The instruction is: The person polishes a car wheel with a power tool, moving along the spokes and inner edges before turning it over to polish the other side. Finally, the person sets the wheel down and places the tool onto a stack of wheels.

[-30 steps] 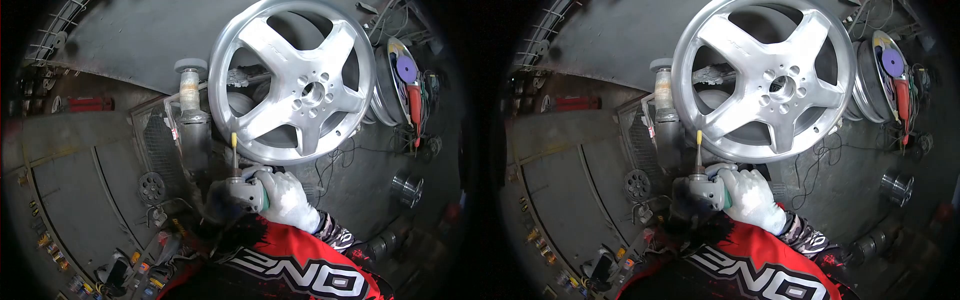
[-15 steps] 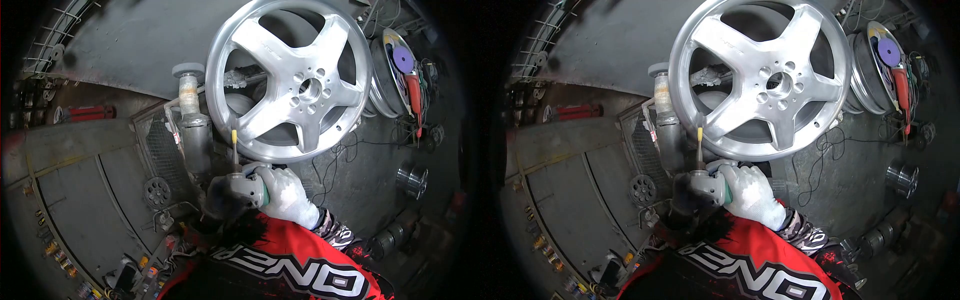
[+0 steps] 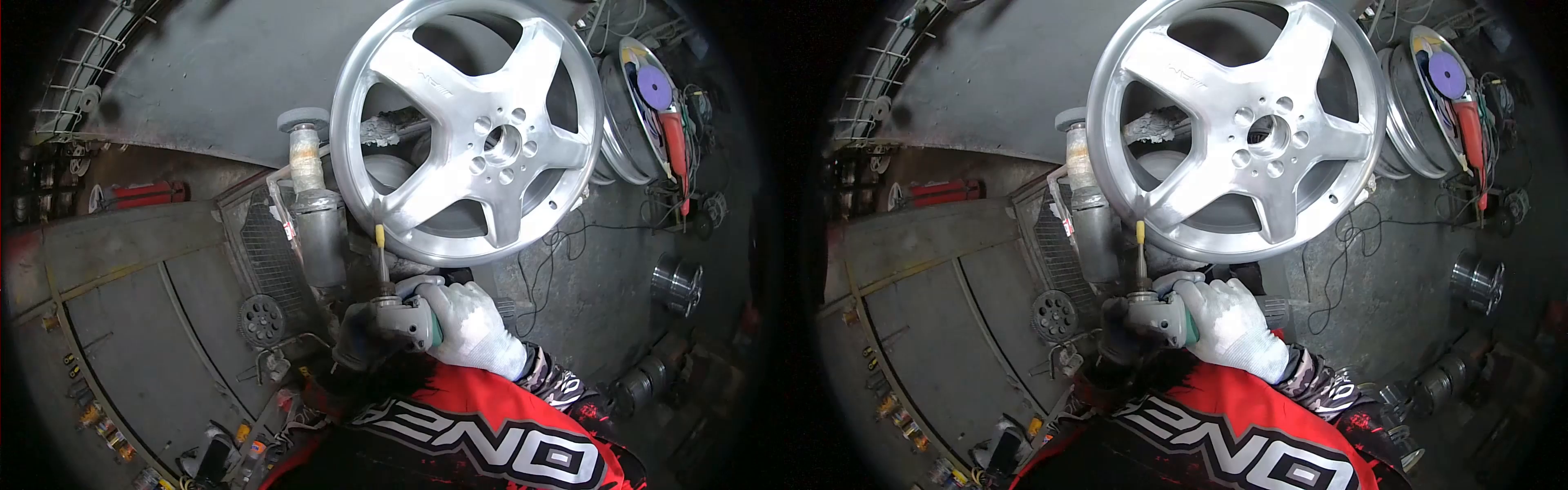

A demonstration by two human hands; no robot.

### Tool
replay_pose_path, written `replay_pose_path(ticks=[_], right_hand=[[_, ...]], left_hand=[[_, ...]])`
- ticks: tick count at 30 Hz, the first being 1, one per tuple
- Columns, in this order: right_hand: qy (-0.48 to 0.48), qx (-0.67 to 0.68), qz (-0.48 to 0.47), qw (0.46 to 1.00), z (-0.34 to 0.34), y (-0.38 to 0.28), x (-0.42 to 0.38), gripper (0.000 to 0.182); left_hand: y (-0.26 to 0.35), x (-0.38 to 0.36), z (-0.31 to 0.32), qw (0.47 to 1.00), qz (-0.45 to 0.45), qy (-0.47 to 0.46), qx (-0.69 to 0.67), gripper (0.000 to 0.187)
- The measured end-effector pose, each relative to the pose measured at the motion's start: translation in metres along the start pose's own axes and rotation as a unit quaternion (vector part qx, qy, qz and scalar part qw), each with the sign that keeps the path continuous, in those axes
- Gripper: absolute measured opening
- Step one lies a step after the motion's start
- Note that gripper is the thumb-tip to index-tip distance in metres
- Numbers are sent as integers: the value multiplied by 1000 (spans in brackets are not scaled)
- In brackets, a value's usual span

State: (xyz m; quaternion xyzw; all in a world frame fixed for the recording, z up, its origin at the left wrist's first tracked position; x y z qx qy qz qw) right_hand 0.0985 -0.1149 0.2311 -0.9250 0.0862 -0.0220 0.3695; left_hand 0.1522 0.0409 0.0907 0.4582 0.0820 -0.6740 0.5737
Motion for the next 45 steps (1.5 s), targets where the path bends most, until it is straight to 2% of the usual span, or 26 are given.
replay_pose_path(ticks=[2,5,8,9,10,11,12,13,14,16,19,22,23,25,29,31,32,33,36,38,39,40,41,42,43,45], right_hand=[[22,0,-13,1000,-2,1,4,51],[61,2,-36,997,-6,1,7,52],[30,-8,-26,999,-3,-2,5,53],[3,-9,-14,1000,-1,-5,3,52],[-24,-11,-2,1000,2,-6,1,52],[-25,-12,-2,1000,2,-5,0,52],[-24,-7,-5,1000,3,-5,-2,52],[-24,-2,-9,1000,4,-4,-3,52],[-27,-4,-10,1000,4,-2,-3,52],[0,-23,-36,999,-4,0,0,53],[17,-36,-40,998,-10,8,4,53],[15,-44,-37,998,-18,8,4,54],[8,-47,-22,999,-19,10,5,55],[0,-48,-31,998,-18,6,5,56],[-9,-45,-54,997,-11,-2,4,57],[-28,-34,-47,998,-6,-3,4,62],[-48,-24,-39,998,-5,-4,5,62],[-55,-26,-43,997,-5,-4,4,62],[-43,-18,-56,997,-10,-3,3,64],[-54,-28,-60,996,-12,3,7,62],[-59,-35,-58,996,-14,7,9,61],[-47,-29,-58,997,-20,10,11,60],[-54,-33,-62,996,-23,11,11,60],[-41,-39,-63,996,-32,14,12,60],[-27,-44,-64,997,-40,17,13,60],[-62,-58,-50,995,-48,25,11,63]], left_hand=[[7,-1,13,989,6,-74,-128,42],[2,3,31,933,-112,-143,-310,41],[6,2,19,968,-55,-102,-224,51],[1,-3,2,1000,-27,4,16,52],[5,-7,-11,961,3,110,255,53],[1,-7,-13,961,4,110,254,53],[-16,-6,8,995,-85,-14,-58,47],[-22,-10,37,907,-163,-136,-363,42],[-17,-8,44,889,-162,-176,-389,40],[-7,2,35,944,-85,-147,-283,36],[20,9,25,991,113,-52,56,30],[57,-5,46,839,403,56,362,25],[48,1,40,839,406,62,357,25],[-10,49,9,995,95,-7,32,26],[-5,24,25,986,86,-87,-115,28],[13,8,31,978,185,-34,92,33],[-2,14,50,957,61,-186,-216,42],[-7,16,47,955,66,-186,-222,42],[-11,16,42,974,132,-154,-103,53],[18,7,59,944,227,-57,234,56],[20,13,62,944,233,-54,227,56],[12,25,74,967,149,-196,-60,56],[9,32,90,882,51,-321,-340,56],[19,37,98,877,73,-340,-332,54],[27,38,87,951,243,-173,-87,51],[27,54,121,888,49,-322,-325,46]])
Point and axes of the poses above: each hand's wrist, its own x-axis towards the middle knuckle, its own z-axis out of the palm, y = z × x, the point moved 10 cm from there along x, towards the middle knuckle, and after that the axes turned 10 degrees about -z, right-handed, at the moved point
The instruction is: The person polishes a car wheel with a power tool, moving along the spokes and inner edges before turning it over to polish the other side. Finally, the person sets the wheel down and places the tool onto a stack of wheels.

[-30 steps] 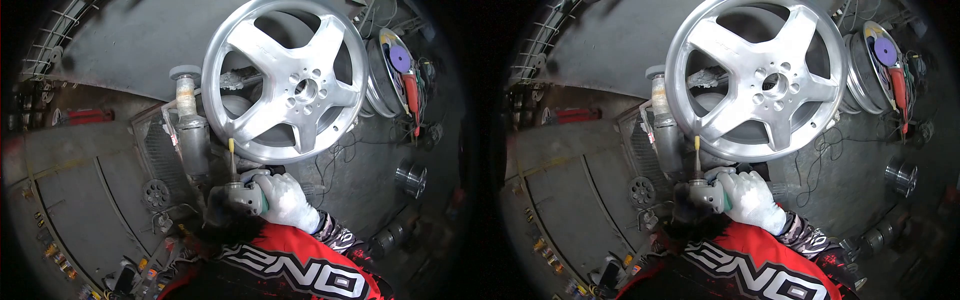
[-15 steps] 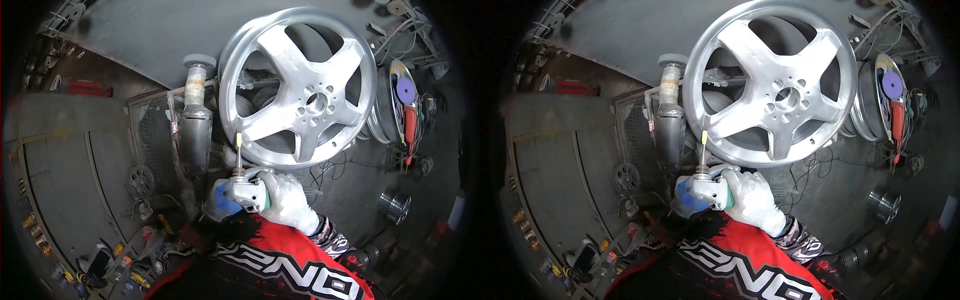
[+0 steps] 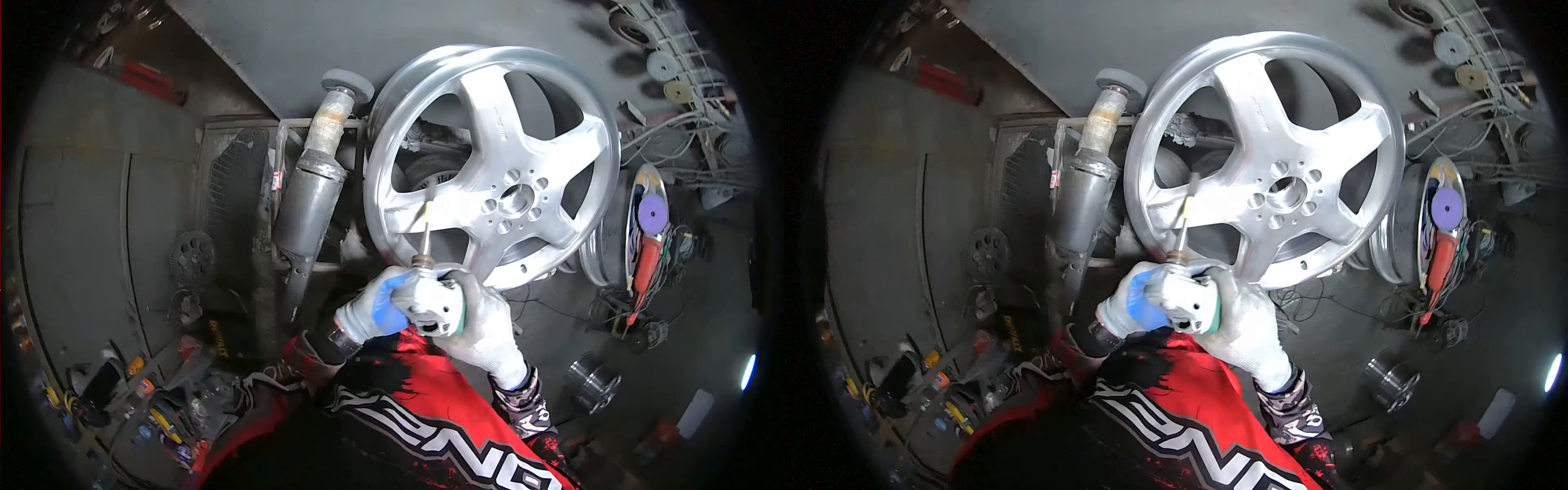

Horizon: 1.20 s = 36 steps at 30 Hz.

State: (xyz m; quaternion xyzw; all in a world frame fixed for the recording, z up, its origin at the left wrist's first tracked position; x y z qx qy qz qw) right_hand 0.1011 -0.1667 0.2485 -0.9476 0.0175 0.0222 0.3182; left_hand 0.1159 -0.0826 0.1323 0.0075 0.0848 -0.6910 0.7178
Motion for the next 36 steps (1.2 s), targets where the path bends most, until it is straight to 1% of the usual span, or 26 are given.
replay_pose_path(ticks=[1,2,4,5,8,9,10,12,13,14,16,17,18,19,20,22,24,25,26,28,30,32,34,36], right_hand=[[11,11,9,1000,-8,2,0,65],[20,23,17,999,-14,5,0,66],[-8,18,20,1000,-12,6,-1,67],[-20,15,29,999,-11,6,0,67],[-46,14,34,998,1,4,1,67],[-41,21,13,999,4,-1,3,66],[-36,29,-7,999,7,-6,4,65],[-37,40,-23,998,13,-11,7,64],[-46,50,-32,997,17,-13,8,64],[-56,60,-40,996,20,-13,9,64],[-63,63,-49,995,22,-13,9,65],[-66,61,-47,995,21,-11,9,66],[-70,59,-44,995,19,-9,9,67],[-72,57,-44,995,14,-9,9,67],[-68,59,-39,995,6,-9,10,69],[-65,58,-36,996,-6,-4,10,71],[-68,51,9,996,-17,13,5,75],[-67,37,12,997,-25,16,4,77],[-70,34,11,997,-29,19,3,77],[-87,40,59,994,-31,34,-2,78],[-97,49,56,992,-30,34,-1,80],[-108,61,52,991,-26,33,0,82],[-100,52,-3,994,-21,20,7,77],[-103,75,-12,992,-15,15,10,76]], left_hand=[[-5,11,4,999,-24,17,-26,42],[-8,16,2,999,-14,11,-31,42],[-12,20,-13,997,7,66,-27,56],[-13,18,-13,998,10,68,-4,57],[-16,4,-18,998,30,54,-17,57],[-12,-9,-18,993,67,96,31,59],[-12,-15,-21,992,72,96,29,59],[-18,-22,-19,996,50,52,-50,58],[-9,-30,-13,994,99,52,15,55],[-9,-33,-11,993,102,52,15,55],[-10,-35,-9,993,109,29,-47,53],[-10,-33,-12,992,112,46,-36,52],[-9,-30,-5,992,114,45,-38,52],[-8,-26,2,991,112,66,-9,51],[-8,-20,6,990,109,87,19,50],[-8,-1,11,993,103,61,-6,48],[-15,26,7,995,65,65,-35,47],[-17,38,12,996,46,36,-65,46],[-16,45,14,996,48,32,-68,46],[-21,53,26,995,11,55,-79,34],[-22,54,24,995,20,53,-85,33],[-23,44,16,993,34,76,-81,42],[-21,32,16,993,59,73,-71,41],[-16,22,19,992,81,72,-62,41]])
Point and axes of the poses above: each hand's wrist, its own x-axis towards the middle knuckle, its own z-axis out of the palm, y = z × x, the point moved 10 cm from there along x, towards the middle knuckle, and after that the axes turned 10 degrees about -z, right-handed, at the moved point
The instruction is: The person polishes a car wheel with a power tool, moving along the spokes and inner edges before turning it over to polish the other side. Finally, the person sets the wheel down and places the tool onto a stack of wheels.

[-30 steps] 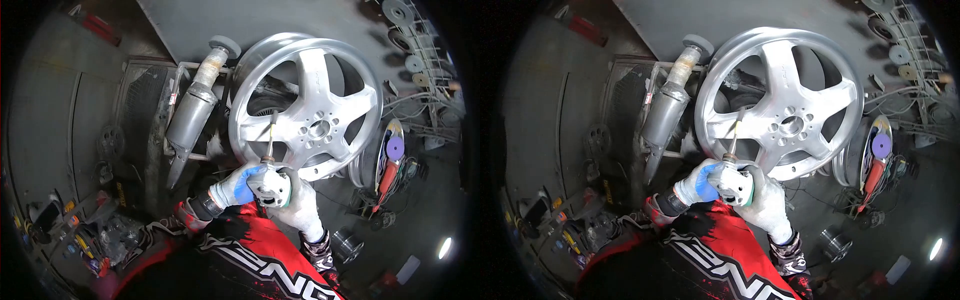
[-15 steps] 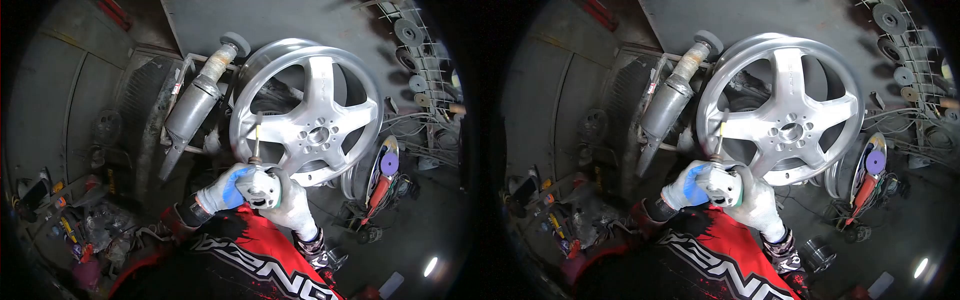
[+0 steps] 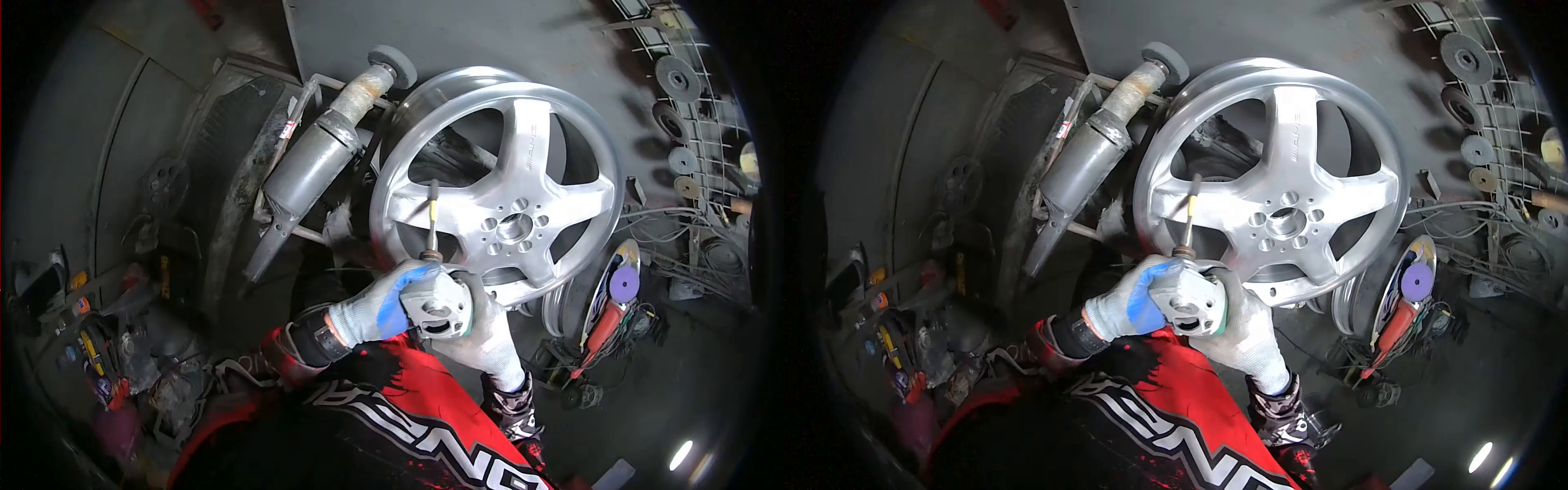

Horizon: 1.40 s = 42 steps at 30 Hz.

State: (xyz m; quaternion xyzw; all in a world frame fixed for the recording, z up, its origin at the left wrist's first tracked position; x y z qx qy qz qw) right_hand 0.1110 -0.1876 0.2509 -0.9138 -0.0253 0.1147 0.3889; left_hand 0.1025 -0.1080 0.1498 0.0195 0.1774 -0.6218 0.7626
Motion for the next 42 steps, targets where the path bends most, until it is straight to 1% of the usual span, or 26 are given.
replay_pose_path(ticks=[2,3,4,6,7,11,13,14,16,18,20,21,22,24,25,27,28,31,33,34,36,37,38,40,41,42], right_hand=[[5,11,-25,1000,0,-4,2,76],[4,15,-18,1000,-1,-1,0,76],[3,13,-18,1000,-4,-2,-1,76],[5,6,10,1000,-15,0,-3,77],[-33,2,38,999,-11,11,-8,86],[-35,-27,49,998,-13,10,-7,85],[-52,-8,56,997,-3,6,-2,84],[-53,-7,55,997,2,4,1,84],[-18,-9,-21,1000,6,-13,9,76],[-25,-7,-33,999,13,-18,14,75],[-61,6,4,998,22,-15,14,80],[-58,-1,-8,998,21,-17,15,81],[-59,-2,-6,998,21,-16,14,81],[-21,-8,-23,999,9,-16,10,75],[-36,-21,0,999,3,-15,10,76],[-24,-22,34,999,-10,-4,3,76],[-16,-30,49,998,-15,0,-1,76],[-4,-37,49,998,-23,3,-6,76],[-4,-50,59,997,-21,3,-7,76],[-5,-48,58,997,-17,0,-5,76],[-26,-29,68,997,-7,-5,1,77],[-29,-28,43,998,-3,-13,5,77],[-24,-33,8,999,1,-20,8,76],[-25,-28,-21,999,12,-23,12,74],[-22,-26,-22,999,15,-26,15,74],[-25,-23,-28,999,18,-31,18,73]], left_hand=[[1,-5,10,1000,-1,-27,-15,41],[2,-3,10,1000,2,-4,12,42],[1,1,12,1000,3,-6,11,42],[-8,13,13,1000,-25,-1,-13,34],[-9,20,12,1000,-23,-7,-11,32],[-10,20,17,998,-51,-13,-19,31],[-3,9,9,999,-18,-8,-39,31],[-2,3,6,999,-16,-7,-39,31],[5,-12,-1,999,11,4,-35,32],[9,-26,4,999,26,-9,-27,33],[23,-47,4,985,106,111,83,34],[22,-44,9,992,103,48,56,34],[23,-40,6,992,102,47,55,34],[9,-22,10,999,18,-21,-37,34],[8,-12,8,999,16,-23,-38,34],[-2,10,8,997,-21,0,-73,30],[-5,15,18,996,-43,-23,-76,31],[-5,23,32,997,-42,-37,-46,32],[-4,20,22,999,-26,17,-35,33],[-4,17,16,999,-25,19,-35,33],[-1,6,11,997,-13,-39,-62,33],[0,-3,4,998,-11,-13,-57,36],[0,-10,-1,998,-10,-12,-55,36],[6,-25,-6,998,19,-42,-53,42],[8,-30,-21,999,37,10,-5,47],[9,-33,-23,999,36,12,-1,47]])
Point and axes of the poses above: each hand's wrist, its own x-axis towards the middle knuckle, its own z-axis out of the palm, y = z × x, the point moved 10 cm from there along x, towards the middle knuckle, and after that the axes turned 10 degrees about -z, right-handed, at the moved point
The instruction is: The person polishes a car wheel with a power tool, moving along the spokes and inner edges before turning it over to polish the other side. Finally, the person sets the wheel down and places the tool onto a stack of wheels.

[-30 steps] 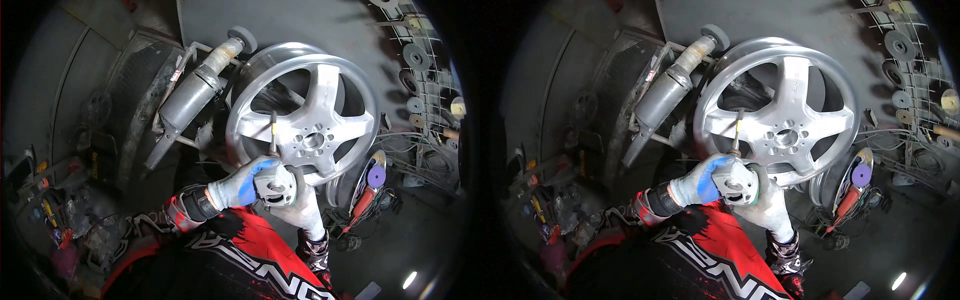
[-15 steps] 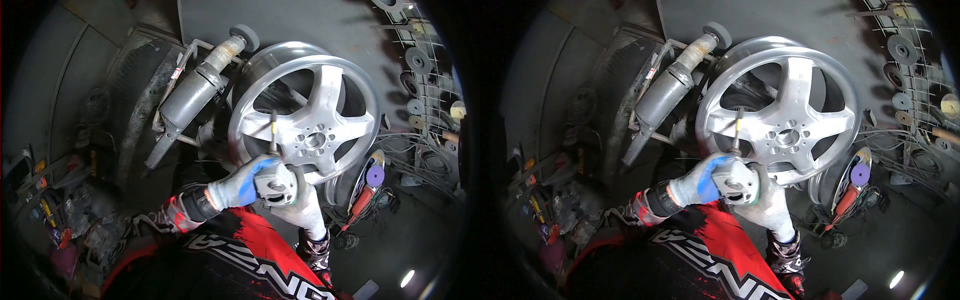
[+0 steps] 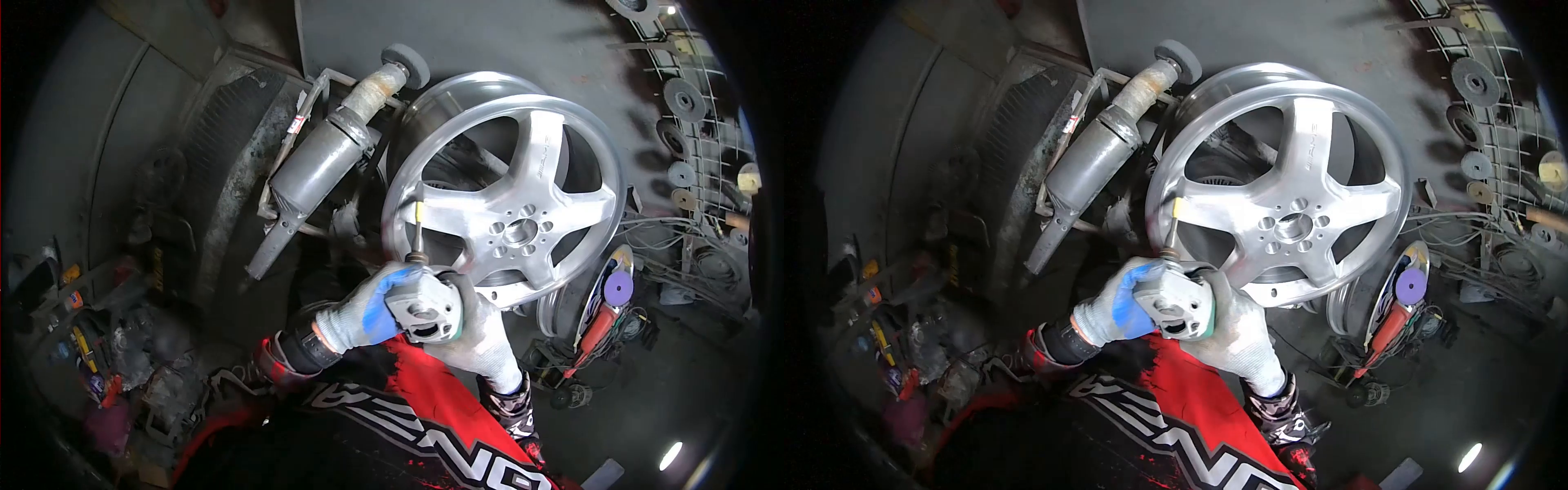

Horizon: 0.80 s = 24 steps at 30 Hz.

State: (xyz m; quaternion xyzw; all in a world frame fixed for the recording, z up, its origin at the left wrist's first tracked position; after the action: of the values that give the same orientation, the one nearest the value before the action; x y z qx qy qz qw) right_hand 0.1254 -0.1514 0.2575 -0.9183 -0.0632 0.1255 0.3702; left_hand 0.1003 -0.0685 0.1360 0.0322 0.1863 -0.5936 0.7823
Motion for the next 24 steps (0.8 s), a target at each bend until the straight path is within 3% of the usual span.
replay_pose_path(ticks=[2,3,6,7,9,14,17,18,20,24], right_hand=[[1,3,-6,1000,1,-1,0,72],[2,-4,-4,1000,1,1,-2,73],[7,-18,21,1000,-10,7,-11,76],[8,-26,36,999,-16,11,-15,77],[8,-21,90,996,-25,23,-25,80],[33,-22,85,996,-31,23,-28,77],[28,-4,61,998,-17,16,-19,75],[19,-2,49,999,-10,13,-16,74],[7,6,30,1000,1,8,-11,74],[3,13,12,1000,5,8,-12,76]], left_hand=[[0,-3,8,996,-16,-63,-58,46],[-1,-2,8,998,-20,-30,-44,46],[-6,15,15,998,-25,-43,-44,44],[-7,21,17,999,-33,7,-17,42],[-19,40,28,996,-72,-31,-41,38],[-24,44,41,993,-111,-42,-26,33],[-7,25,24,998,-43,-34,-22,35],[-7,18,21,991,-31,-113,-58,48],[3,-5,31,995,-2,-91,-37,39],[4,-15,26,996,28,-85,-15,43]])
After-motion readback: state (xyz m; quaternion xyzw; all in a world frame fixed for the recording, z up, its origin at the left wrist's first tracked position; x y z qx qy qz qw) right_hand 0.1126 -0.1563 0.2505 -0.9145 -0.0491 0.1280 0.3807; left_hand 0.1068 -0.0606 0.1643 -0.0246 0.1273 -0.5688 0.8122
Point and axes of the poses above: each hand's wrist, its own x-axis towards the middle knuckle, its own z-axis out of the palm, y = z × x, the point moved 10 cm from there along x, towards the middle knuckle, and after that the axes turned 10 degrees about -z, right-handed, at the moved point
